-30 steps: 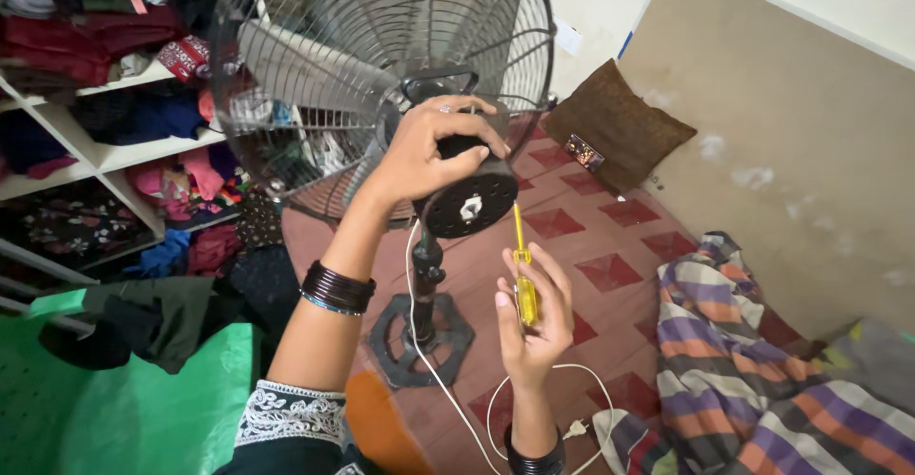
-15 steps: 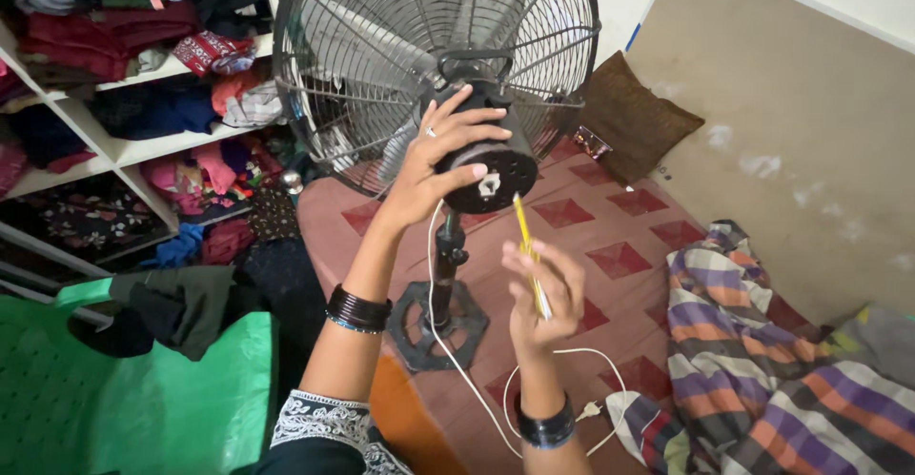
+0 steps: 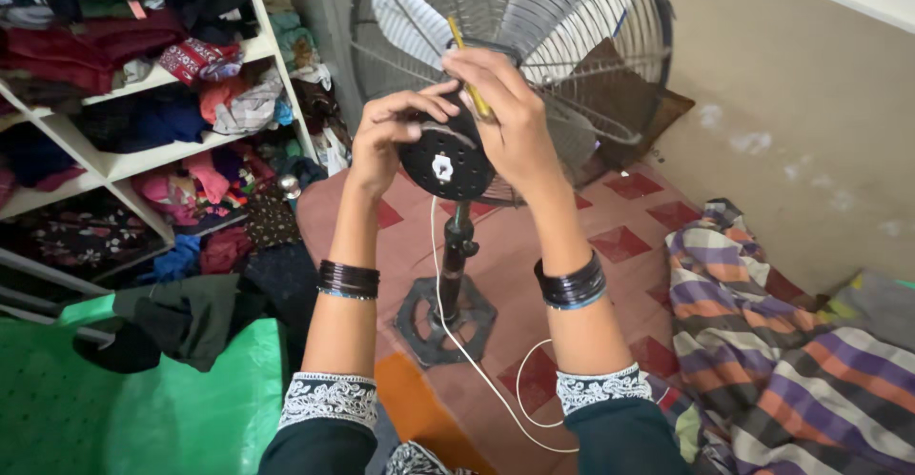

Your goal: The person uses a yellow screwdriver to repeatedly tighten or adjust a screw on the rear hub of a standing electric fan. The hands remain on the fan throughout, turning the screwdriver in short bursts while stabilizing the fan body.

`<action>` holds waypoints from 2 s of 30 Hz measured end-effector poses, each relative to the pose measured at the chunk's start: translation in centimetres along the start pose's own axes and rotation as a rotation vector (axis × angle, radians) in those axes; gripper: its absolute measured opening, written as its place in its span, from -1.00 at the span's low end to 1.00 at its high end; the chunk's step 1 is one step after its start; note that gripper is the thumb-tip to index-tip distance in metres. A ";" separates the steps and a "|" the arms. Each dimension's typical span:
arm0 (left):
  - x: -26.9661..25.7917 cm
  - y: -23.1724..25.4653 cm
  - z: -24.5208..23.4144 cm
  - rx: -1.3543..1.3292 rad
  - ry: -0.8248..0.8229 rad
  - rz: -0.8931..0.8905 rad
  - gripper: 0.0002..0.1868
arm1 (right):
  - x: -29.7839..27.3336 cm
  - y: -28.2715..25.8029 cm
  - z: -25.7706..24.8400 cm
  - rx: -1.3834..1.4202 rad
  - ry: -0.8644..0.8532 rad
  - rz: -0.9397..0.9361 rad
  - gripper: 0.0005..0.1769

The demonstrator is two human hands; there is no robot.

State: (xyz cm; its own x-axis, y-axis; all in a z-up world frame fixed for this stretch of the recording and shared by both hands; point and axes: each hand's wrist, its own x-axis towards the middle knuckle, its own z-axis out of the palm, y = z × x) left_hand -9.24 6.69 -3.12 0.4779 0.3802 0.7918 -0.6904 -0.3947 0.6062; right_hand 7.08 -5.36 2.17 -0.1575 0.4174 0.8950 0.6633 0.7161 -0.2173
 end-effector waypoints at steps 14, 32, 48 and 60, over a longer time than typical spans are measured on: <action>-0.8 -1.2 4.6 0.328 0.405 -0.097 -0.76 | 1.7 -0.1 2.5 -0.256 -0.135 -0.160 -0.22; -10.6 4.4 6.3 0.735 0.568 -0.052 -0.71 | 0.7 0.0 2.8 -0.173 -0.158 0.095 -0.65; -11.2 5.6 6.4 0.866 0.579 -0.076 -0.69 | 0.4 -1.3 3.9 -0.330 -0.036 0.100 -0.65; -10.7 5.7 5.8 0.873 0.552 -0.081 -0.74 | 0.3 -1.2 3.9 -0.332 -0.028 0.100 -0.65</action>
State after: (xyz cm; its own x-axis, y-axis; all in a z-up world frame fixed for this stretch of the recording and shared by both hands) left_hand -15.10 -4.51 -7.71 0.0379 0.6762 0.7357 0.0719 -0.7362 0.6729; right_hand 3.42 -3.93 1.15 -0.0963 0.4950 0.8636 0.8774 0.4518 -0.1611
